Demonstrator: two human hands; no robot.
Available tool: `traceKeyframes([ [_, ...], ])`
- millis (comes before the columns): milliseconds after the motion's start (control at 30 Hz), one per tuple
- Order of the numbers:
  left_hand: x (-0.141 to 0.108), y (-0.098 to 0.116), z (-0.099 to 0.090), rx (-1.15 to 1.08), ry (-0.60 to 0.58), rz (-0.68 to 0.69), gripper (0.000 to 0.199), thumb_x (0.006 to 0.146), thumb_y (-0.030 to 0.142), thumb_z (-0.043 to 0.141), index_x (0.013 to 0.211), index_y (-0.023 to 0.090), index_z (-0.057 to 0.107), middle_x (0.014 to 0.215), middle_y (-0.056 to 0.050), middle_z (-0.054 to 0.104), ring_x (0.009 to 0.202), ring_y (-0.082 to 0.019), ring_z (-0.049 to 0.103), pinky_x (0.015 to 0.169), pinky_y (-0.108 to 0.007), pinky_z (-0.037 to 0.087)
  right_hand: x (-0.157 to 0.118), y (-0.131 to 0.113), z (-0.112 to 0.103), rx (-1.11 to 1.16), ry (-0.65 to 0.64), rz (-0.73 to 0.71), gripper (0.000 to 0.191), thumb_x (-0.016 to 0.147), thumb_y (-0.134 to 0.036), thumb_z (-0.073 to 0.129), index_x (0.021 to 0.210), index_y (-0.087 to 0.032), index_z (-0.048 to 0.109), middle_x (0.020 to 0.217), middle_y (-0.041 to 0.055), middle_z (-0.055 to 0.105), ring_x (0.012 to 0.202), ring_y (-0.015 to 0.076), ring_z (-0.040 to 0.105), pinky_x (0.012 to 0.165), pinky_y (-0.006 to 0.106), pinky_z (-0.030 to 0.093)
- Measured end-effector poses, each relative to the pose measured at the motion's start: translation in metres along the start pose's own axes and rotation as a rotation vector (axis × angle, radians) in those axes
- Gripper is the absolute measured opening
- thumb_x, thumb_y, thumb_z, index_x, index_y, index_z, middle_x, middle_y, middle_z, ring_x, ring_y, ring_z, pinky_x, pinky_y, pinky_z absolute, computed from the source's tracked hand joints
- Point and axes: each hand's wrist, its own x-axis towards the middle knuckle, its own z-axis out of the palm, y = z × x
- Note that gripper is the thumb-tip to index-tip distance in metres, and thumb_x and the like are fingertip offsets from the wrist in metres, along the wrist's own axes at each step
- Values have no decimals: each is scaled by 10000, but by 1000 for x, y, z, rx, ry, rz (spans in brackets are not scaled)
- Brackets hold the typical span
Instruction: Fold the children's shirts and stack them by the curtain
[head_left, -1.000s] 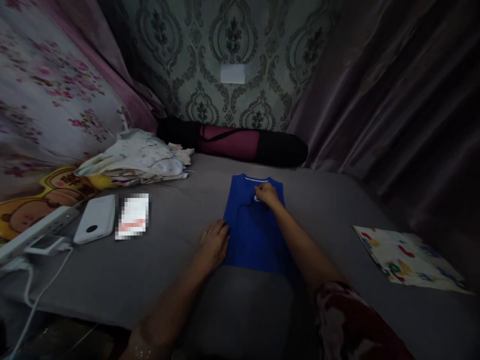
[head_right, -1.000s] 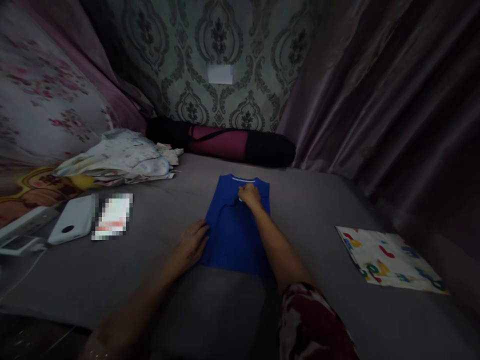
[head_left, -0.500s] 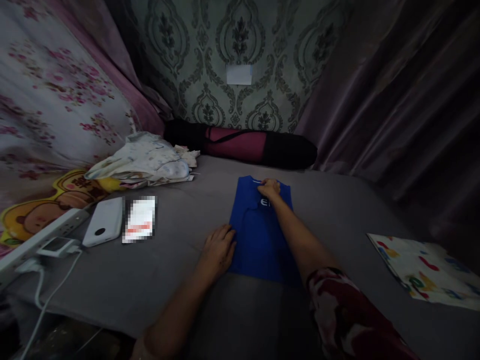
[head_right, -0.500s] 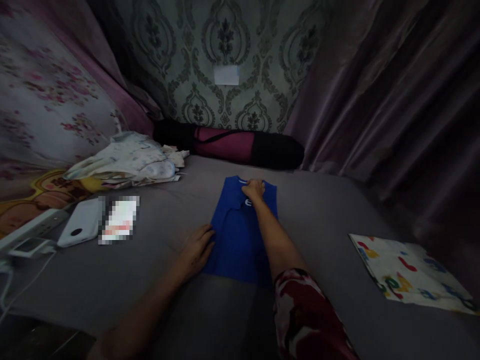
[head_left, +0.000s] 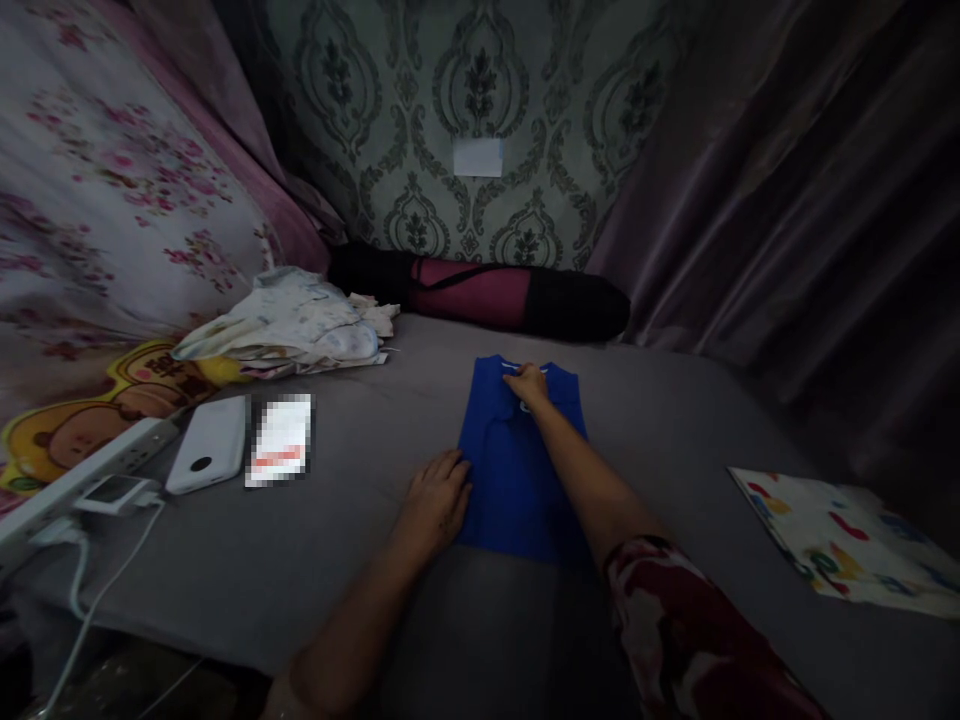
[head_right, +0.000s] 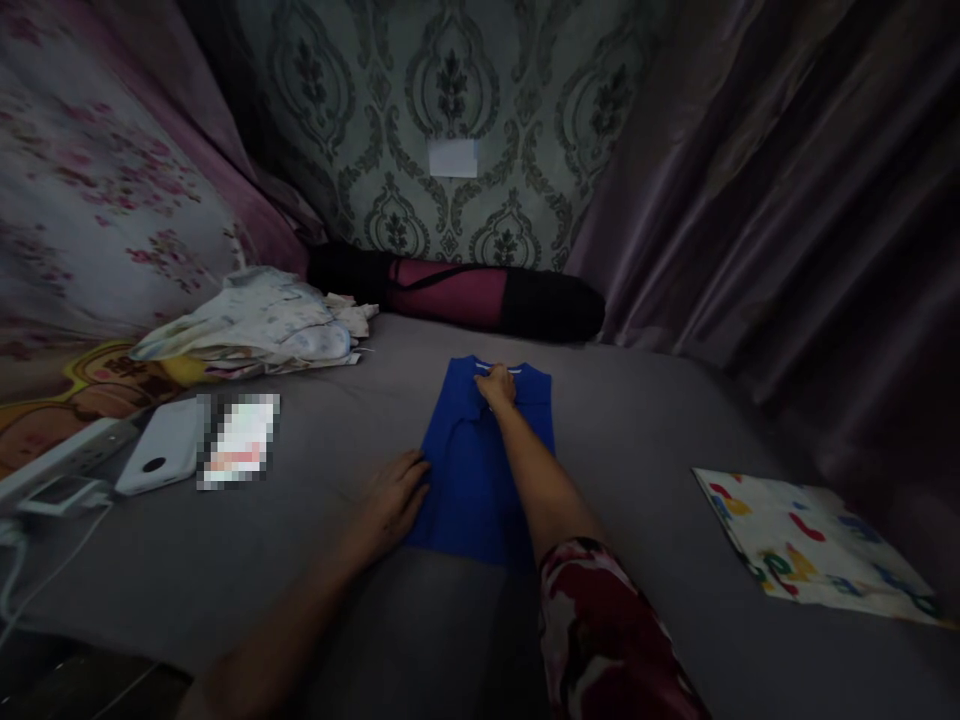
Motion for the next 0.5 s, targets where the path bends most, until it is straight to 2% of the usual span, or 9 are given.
traceKeyframes([
  [167, -1, 0, 0, 2, 14, 5, 344, 946, 247, 408, 1243, 170, 562, 1367, -138, 540, 1287, -273, 480, 1042, -475, 427, -7, -6, 3, -20, 38, -76, 356, 828, -216, 561, 1178, -187, 617, 1167, 87, 660, 1093, 201, 602, 887, 268, 433],
  [333, -1, 0, 0, 6, 17, 19, 341, 948, 254, 403, 1234, 171, 569, 1356, -135, 549, 1271, -269, 496, 1053, -469, 419, -25, -12, 5, -191, 184, -376, 264, 885, -229, 505, 1100, -199, 655, 1165, 89, 645, 1153, 224, 520, 1018, 354, 314],
  [400, -1, -1, 2, 3, 35, 28, 339, 948, 257, 407, 1238, 182, 566, 1355, -129, 550, 1270, -259, 497, 1053, -463, 420, -31, -14, 6, -269, 165, -449, 277, 910, -216, 460, 1094, -207, 668, 1165, 101, 631, 1152, 237, 502, 1013, 373, 308],
  [500, -1, -3, 5, 6, 50, 24, 336, 943, 250, 414, 1231, 180, 573, 1344, -131, 557, 1267, -259, 498, 1050, -468, 420, -37, -16, 12, -363, 77, -490, 360, 938, -166, 363, 1141, -216, 657, 1217, 120, 582, 1123, 226, 512, 922, 323, 379],
])
